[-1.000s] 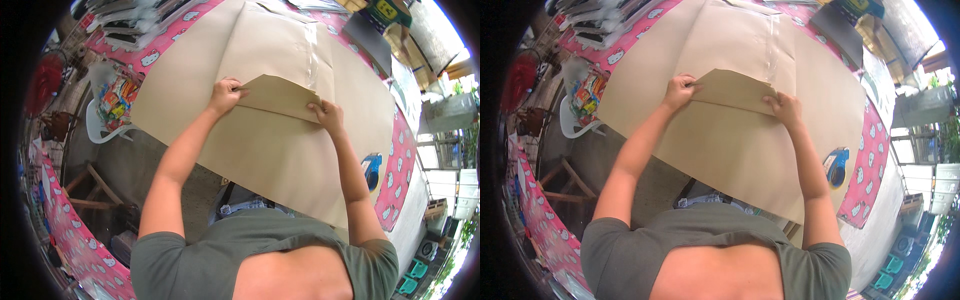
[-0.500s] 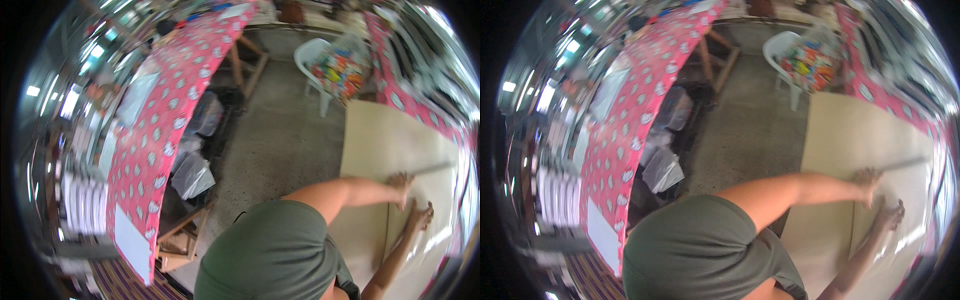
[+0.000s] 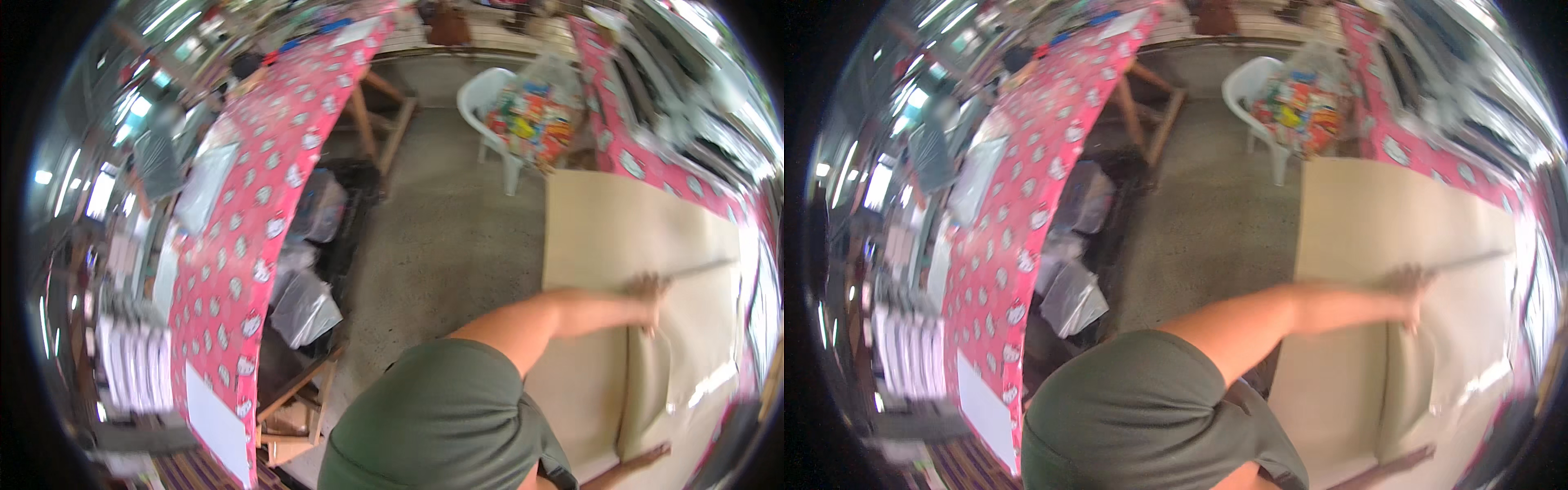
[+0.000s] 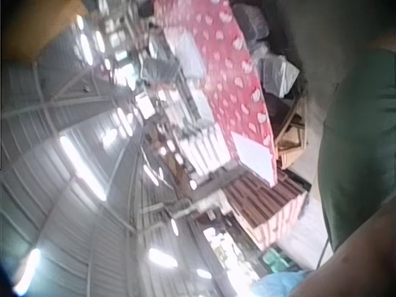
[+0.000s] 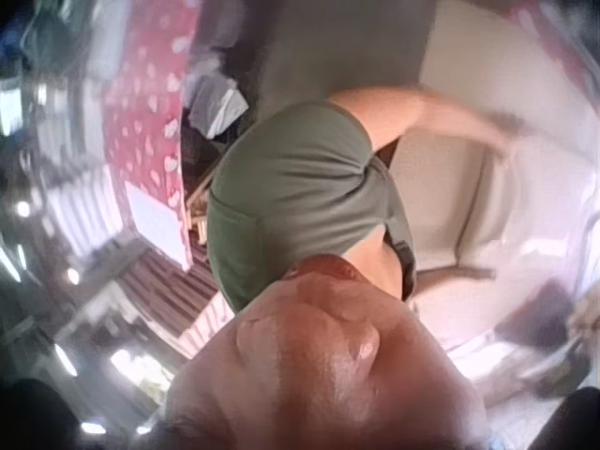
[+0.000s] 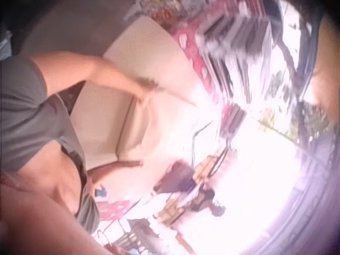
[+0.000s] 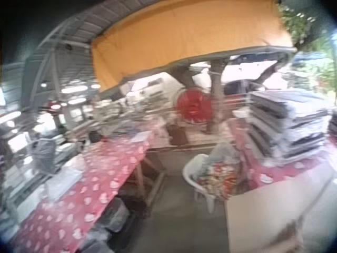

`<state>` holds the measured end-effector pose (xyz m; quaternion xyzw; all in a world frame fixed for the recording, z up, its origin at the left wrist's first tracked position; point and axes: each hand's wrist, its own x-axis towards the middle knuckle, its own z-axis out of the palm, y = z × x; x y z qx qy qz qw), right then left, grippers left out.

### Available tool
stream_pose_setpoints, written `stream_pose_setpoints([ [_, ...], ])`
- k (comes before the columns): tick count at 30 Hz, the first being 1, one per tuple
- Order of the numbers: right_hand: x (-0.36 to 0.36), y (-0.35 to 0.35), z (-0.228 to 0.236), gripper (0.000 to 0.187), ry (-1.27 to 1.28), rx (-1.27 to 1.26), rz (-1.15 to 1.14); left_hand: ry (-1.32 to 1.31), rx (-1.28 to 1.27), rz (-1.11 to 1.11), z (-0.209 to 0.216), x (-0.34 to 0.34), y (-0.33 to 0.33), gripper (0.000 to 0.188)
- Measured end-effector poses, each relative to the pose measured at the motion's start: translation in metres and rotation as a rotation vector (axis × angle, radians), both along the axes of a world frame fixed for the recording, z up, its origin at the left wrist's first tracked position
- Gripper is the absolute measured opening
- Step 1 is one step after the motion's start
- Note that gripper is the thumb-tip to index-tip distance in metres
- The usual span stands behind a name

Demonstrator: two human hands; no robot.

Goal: The person wraps black panels in brown paper, secures the paper with tape, and moves the finished packages to a stack.

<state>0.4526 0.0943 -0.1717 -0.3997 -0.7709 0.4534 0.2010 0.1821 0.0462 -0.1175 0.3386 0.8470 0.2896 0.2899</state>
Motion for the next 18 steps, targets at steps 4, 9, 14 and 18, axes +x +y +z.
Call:
stream_pose_setpoints([
  [4,-0.047,-0.061,0.028,0.063,-0.141,0.149,0.167,0.106,-0.059,-0.180,-0.024,-0.118,0.001,0.113],
  [9,0.108,-0.026,0.055,0.076,-0.446,0.665,-0.388,-0.178,0.208,0.068,-0.060,-0.178,-0.004,0.110],
  [14,0.319,-0.091,0.022,0.091,-1.003,0.582,-1.013,-0.100,0.105,0.089,-0.035,-0.145,0.030,0.109],
  [18,0.217,-0.107,0.061,0.087,-1.428,0.733,-0.871,-0.091,0.061,0.177,-0.027,-0.146,-0.001,0.106],
])
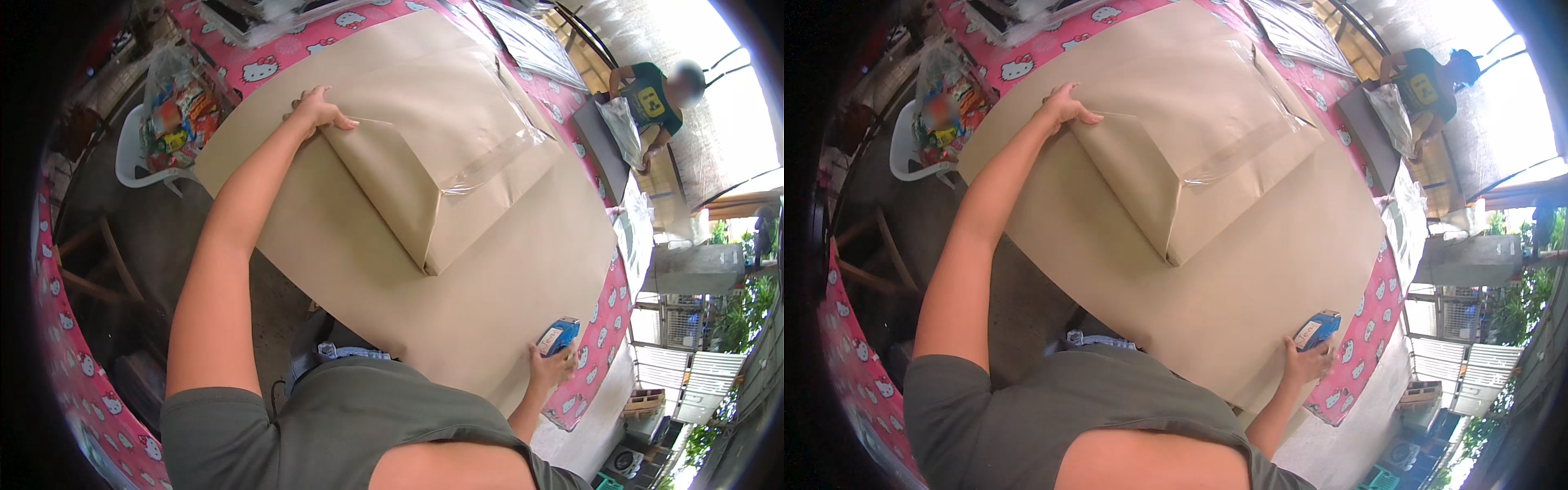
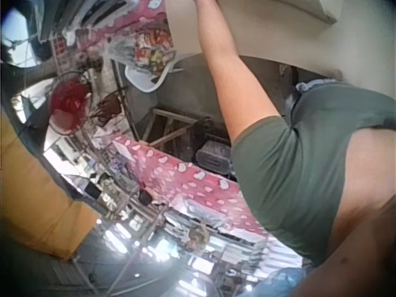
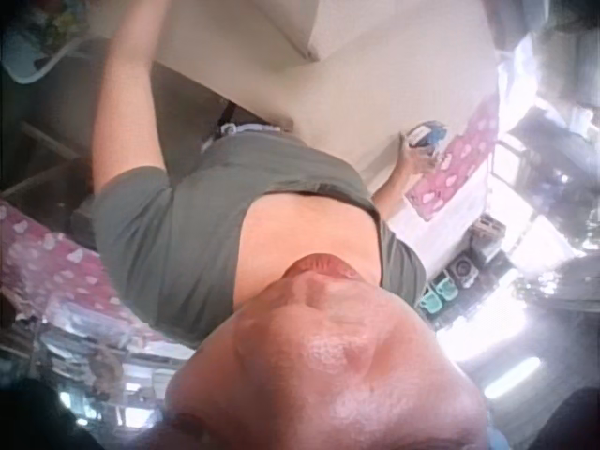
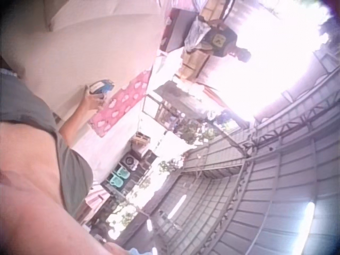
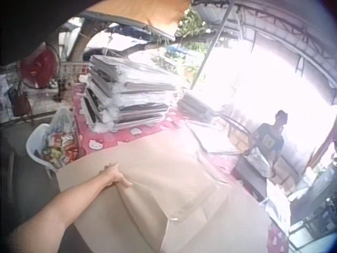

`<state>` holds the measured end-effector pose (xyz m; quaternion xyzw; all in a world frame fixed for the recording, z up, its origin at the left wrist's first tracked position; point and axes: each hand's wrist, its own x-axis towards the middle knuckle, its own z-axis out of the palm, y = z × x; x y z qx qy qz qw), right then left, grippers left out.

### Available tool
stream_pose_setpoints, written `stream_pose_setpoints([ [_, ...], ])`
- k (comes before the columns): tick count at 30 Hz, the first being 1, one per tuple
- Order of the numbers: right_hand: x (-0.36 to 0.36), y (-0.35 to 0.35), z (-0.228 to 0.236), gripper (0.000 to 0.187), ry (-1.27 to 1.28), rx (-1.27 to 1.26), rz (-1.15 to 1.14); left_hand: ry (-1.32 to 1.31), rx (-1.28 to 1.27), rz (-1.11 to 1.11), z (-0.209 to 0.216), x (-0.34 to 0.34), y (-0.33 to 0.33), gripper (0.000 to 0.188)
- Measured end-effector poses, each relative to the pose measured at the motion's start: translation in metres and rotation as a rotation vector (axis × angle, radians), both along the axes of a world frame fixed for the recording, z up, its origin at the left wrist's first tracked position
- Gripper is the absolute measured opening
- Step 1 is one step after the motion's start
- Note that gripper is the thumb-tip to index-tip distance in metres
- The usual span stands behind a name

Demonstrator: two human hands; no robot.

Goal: The person wraps black panels in brown paper, secures the paper with tape, and moves the finished packages to a stack.

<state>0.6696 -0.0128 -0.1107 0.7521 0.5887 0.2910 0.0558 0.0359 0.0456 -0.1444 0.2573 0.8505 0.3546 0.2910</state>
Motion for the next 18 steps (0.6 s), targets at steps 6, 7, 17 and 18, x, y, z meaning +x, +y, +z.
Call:
stream_pose_setpoints([
  [6,0.001,0.043,0.018,0.079,1.018,-0.202,0.167,0.054,-0.066,0.047,0.015,0.015,-0.008,0.108],
  [7,-0.009,0.065,0.022,0.080,1.262,-0.242,0.290,0.028,0.006,0.069,0.004,0.011,-0.009,0.108],
  [17,-0.470,0.160,0.118,0.058,1.267,-0.859,1.150,-0.011,0.200,0.194,-0.020,0.014,0.001,0.108],
  [18,-0.490,0.165,0.115,0.061,1.276,-0.910,1.137,-0.002,0.211,0.204,-0.021,0.015,0.002,0.108],
])
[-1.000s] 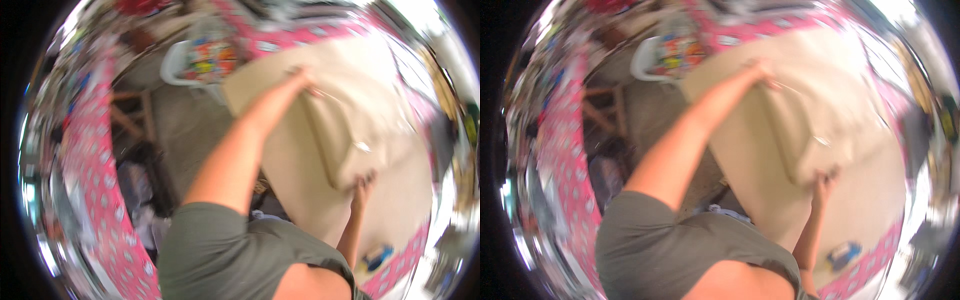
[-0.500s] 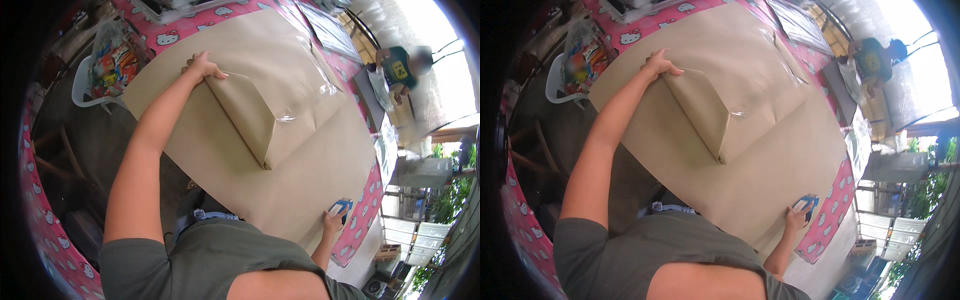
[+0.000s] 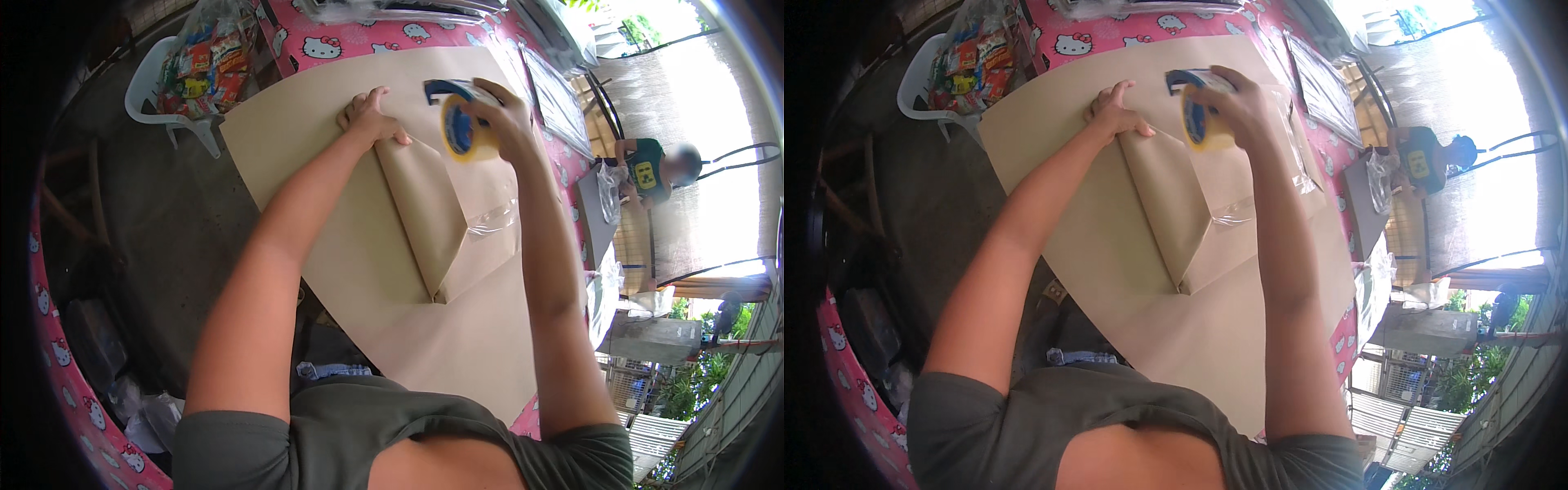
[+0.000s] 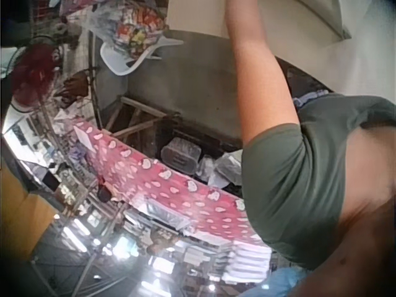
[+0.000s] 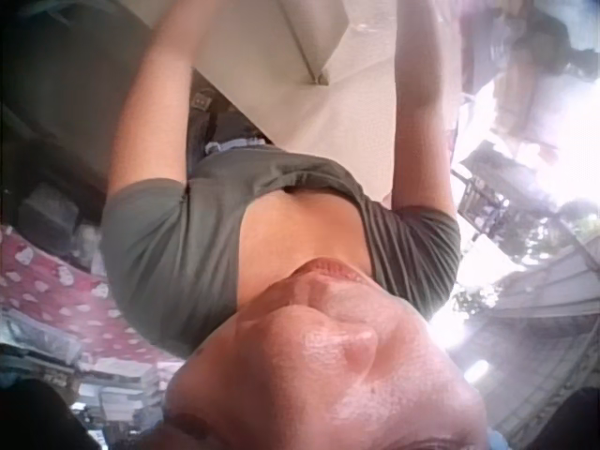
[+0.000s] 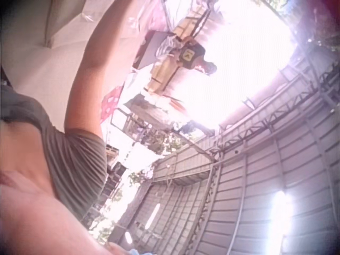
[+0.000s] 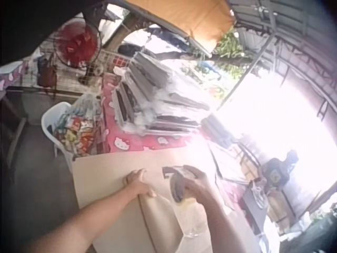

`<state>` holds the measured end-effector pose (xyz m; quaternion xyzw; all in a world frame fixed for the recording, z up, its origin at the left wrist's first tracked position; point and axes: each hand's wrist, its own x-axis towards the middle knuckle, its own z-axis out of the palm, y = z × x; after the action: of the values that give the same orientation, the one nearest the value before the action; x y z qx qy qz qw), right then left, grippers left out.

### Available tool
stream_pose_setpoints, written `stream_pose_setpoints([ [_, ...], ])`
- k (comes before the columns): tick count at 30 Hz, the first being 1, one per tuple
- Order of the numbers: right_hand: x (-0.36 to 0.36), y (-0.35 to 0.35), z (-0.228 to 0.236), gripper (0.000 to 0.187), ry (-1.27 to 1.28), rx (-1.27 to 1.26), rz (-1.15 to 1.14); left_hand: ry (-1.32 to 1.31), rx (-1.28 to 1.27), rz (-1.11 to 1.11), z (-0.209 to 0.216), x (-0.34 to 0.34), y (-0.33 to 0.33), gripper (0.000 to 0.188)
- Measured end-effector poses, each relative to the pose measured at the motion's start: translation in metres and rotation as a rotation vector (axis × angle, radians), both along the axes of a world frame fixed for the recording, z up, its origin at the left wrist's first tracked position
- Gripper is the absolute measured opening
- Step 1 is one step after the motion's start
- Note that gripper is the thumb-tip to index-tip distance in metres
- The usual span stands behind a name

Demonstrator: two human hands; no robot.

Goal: The person wraps black panels in brown paper, secures the paper with tape, and moves the finished packages to a stack.

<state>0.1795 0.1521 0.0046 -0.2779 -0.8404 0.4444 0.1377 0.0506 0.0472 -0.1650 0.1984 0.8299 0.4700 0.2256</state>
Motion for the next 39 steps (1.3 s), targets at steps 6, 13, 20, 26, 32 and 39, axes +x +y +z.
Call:
stream_pose_setpoints([
  [6,0.010,0.003,-0.019,0.060,-0.335,-0.046,0.060,-0.002,-0.118,-0.057,0.017,0.006,0.000,0.107],
  [13,0.181,-0.035,0.001,0.058,-0.520,-0.088,0.274,-0.045,-0.153,-0.027,0.017,-0.007,-0.016,0.099],
  [20,0.136,-0.013,0.029,0.027,-1.204,-0.126,0.403,0.711,-0.296,-0.471,0.046,0.028,0.009,0.087],
  [26,0.220,0.095,-0.110,0.031,-1.530,-0.253,0.219,0.806,-0.077,-0.568,0.002,0.091,0.049,0.071],
  [32,0.438,-0.039,-0.003,0.053,-1.523,0.289,-0.638,0.795,-0.337,-0.571,0.030,0.062,0.017,0.071],
  [39,0.509,-0.119,-0.157,0.077,-0.984,0.746,-1.088,0.716,-0.329,-0.599,0.022,0.017,0.023,0.063],
])
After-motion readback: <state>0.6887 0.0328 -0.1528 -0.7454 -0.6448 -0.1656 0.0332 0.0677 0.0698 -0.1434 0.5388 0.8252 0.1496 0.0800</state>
